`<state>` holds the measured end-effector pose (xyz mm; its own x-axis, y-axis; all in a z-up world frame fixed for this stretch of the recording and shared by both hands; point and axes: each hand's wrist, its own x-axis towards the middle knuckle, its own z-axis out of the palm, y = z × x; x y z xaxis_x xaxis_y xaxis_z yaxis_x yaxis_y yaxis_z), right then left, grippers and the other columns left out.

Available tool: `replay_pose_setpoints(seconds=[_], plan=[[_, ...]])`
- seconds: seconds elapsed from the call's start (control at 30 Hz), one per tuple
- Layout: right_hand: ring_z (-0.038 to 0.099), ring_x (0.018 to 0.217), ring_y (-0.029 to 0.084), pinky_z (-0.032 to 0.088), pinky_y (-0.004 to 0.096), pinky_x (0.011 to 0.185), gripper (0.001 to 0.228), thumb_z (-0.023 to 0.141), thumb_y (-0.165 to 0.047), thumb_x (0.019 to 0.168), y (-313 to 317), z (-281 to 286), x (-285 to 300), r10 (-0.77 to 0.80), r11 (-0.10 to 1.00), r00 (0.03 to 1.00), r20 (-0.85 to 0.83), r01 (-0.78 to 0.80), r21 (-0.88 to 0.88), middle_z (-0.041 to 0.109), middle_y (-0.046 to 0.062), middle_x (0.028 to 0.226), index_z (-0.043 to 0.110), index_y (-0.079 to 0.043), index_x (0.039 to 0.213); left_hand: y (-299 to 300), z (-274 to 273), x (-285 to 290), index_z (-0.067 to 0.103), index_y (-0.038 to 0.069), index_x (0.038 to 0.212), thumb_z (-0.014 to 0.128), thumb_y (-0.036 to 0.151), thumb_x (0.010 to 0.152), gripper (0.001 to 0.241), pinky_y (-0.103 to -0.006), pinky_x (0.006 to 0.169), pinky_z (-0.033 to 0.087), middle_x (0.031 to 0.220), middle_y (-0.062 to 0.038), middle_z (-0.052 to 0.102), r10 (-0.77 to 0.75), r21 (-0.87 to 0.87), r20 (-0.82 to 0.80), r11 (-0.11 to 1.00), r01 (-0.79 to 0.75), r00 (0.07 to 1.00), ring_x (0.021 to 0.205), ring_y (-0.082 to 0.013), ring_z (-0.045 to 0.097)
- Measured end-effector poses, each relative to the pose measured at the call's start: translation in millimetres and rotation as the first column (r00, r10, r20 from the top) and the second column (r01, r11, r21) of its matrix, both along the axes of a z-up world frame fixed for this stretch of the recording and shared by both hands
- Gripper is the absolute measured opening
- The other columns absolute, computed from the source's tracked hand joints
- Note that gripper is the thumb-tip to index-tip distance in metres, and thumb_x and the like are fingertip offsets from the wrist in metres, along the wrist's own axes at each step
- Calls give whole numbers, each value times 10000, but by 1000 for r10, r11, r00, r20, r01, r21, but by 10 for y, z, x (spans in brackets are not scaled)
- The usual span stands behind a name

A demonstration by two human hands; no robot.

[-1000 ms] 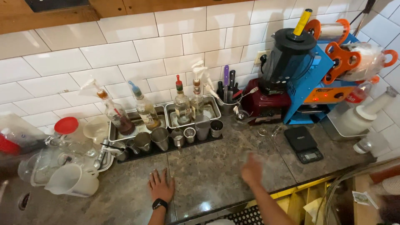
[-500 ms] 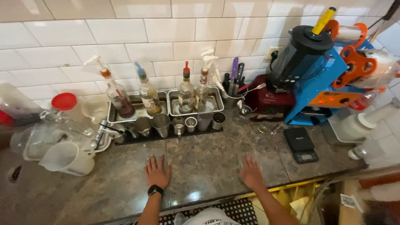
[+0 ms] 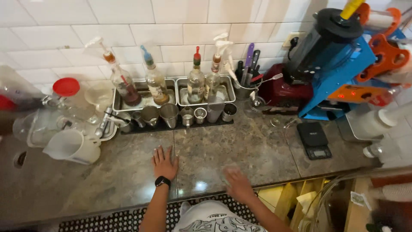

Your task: Cleaning a coffee shop counter with a cloth.

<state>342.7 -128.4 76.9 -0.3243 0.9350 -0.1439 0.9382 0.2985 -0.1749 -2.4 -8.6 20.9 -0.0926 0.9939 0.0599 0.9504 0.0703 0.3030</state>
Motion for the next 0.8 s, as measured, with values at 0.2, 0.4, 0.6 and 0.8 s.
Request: replay_pose_setpoints(seconds=[0.2,0.4,0.6,0.8], plan=[[211,1583,423,143,583,1290,752,415,-506,1073,552,-1009,1313,-478,861,878,-20,473,189,216,223,1724,250,-92,1679,25,-60,16,417,351,1538,495,592,981,612,-599,1229,283,1611,-137,358,22,150,-2,988,-21,1000,1537,-401,310],[267,1577,374,337,674,1172,810,563,-523,1006,969,-255,218,-578,814,812,-79,566,-132,373,129,1661,213,-275,1692,0,42,16,375,383,1564,423,654,958,666,-565,1262,244,1657,-123,320,22,10,-62,1000,-21,998,1573,-384,256],[119,1577,351,129,491,1237,710,445,-466,1077,201,-318,-253,90,993,995,-37,-87,81,170,129,1732,279,-54,1631,12,-63,19,464,277,1551,547,548,920,692,-579,1191,284,1622,-166,404,-6,278,-73,960,27,997,1478,-422,370],[268,1558,382,285,494,1223,814,640,-406,920,201,-380,882,-354,923,930,-101,364,122,314,150,1684,328,-119,1615,7,2,-2,427,299,1562,477,610,962,677,-570,1228,191,1693,-130,278,-28,115,1,993,28,1000,1563,-394,212]])
